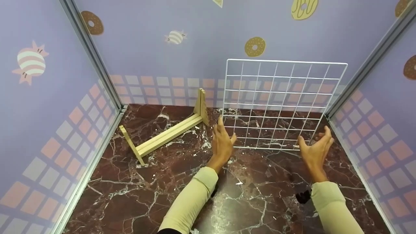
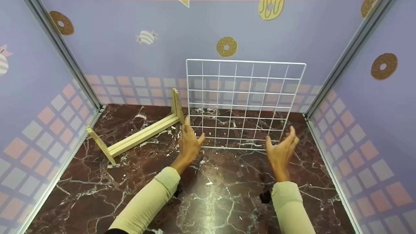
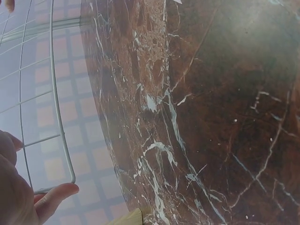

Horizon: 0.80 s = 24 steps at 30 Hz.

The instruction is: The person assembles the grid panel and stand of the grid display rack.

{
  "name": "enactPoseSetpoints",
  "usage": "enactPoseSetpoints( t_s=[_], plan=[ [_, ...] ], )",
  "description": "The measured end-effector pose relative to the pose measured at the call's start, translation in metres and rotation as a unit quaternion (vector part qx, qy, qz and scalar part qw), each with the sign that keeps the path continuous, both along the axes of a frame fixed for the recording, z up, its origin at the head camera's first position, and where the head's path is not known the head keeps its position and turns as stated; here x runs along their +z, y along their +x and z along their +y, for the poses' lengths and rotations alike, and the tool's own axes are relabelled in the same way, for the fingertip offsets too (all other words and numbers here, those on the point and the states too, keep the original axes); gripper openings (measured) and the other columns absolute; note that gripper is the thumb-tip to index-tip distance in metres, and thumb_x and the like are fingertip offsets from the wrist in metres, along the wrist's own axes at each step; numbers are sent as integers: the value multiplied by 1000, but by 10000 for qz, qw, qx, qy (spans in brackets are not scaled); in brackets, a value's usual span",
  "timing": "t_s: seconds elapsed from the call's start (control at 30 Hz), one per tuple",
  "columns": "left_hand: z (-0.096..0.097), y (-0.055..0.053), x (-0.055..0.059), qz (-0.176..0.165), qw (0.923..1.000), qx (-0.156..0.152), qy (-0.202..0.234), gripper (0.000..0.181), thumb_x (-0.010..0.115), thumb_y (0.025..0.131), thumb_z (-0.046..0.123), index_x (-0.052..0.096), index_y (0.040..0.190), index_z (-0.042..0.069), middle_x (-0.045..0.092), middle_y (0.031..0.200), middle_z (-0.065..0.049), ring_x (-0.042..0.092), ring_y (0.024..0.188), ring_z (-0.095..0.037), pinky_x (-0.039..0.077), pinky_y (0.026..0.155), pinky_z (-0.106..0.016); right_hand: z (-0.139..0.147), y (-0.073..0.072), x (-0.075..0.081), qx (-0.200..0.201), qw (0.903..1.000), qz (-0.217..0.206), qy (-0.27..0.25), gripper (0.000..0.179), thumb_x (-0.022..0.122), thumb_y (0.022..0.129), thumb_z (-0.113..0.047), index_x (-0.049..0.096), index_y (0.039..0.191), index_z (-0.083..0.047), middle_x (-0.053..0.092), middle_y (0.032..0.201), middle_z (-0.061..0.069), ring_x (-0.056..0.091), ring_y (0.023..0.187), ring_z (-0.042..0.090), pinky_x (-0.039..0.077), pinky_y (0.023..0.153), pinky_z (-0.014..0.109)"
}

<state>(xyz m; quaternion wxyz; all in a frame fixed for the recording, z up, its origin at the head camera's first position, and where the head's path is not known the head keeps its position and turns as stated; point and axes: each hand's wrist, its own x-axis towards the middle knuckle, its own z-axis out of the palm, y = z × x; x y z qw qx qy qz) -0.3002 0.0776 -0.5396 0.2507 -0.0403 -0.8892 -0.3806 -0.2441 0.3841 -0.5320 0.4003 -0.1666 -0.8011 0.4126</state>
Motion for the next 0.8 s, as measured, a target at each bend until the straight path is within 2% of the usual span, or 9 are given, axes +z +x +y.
enactPoseSetpoints(
  t_s=[0.13, 0.3, 0.47, 0.6, 0.8],
  plan=[
    [0, 0, 1, -2, 10000, 15, -23, 91, 80, 86, 28, 26, 157, 12, 56, 127, -19, 63, 104, -34, 61, 72, -42, -7, -2, 6, 21, 9988, 368, 309, 90, 83, 77, -14, 35, 152, -6, 42, 132, 27, 44, 122, 38, 41, 106, 47],
    [1, 1, 3, 145, 9996, 141, -190, 88, 81, 84, 29, 30, 154, 13, 58, 122, -17, 63, 105, -34, 61, 77, -44, -20, -7, 15, 200, 9924, 817, 901, 85, 83, 77, -13, 39, 149, -3, 40, 132, 32, 40, 124, 37, 37, 112, 45],
    [1, 2, 3, -44, 10000, -11, -76, 94, 81, 85, 28, 24, 158, 14, 56, 125, -16, 63, 106, -34, 61, 74, -42, -35, -12, 22, 397, 9837, 1120, 1350, 83, 85, 75, -13, 43, 146, -7, 39, 129, 33, 38, 126, 41, 34, 114, 47],
    [2, 3, 3, -192, 9998, -86, 4, 95, 79, 86, 27, 20, 160, 15, 54, 127, -16, 63, 106, -33, 61, 73, -40, -44, -16, 27, 460, 9796, 1190, 1554, 82, 86, 75, -17, 45, 146, -9, 39, 130, 33, 37, 128, 44, 32, 115, 50],
    [3, 5, 4, -156, 9998, -78, 4, 92, 78, 87, 28, 22, 159, 15, 55, 126, -14, 61, 100, -30, 59, 65, -36, -54, -22, 35, 427, 9764, 1085, 1819, 82, 86, 74, -22, 47, 145, -11, 39, 135, 32, 40, 122, 45, 35, 109, 52]
  ],
)
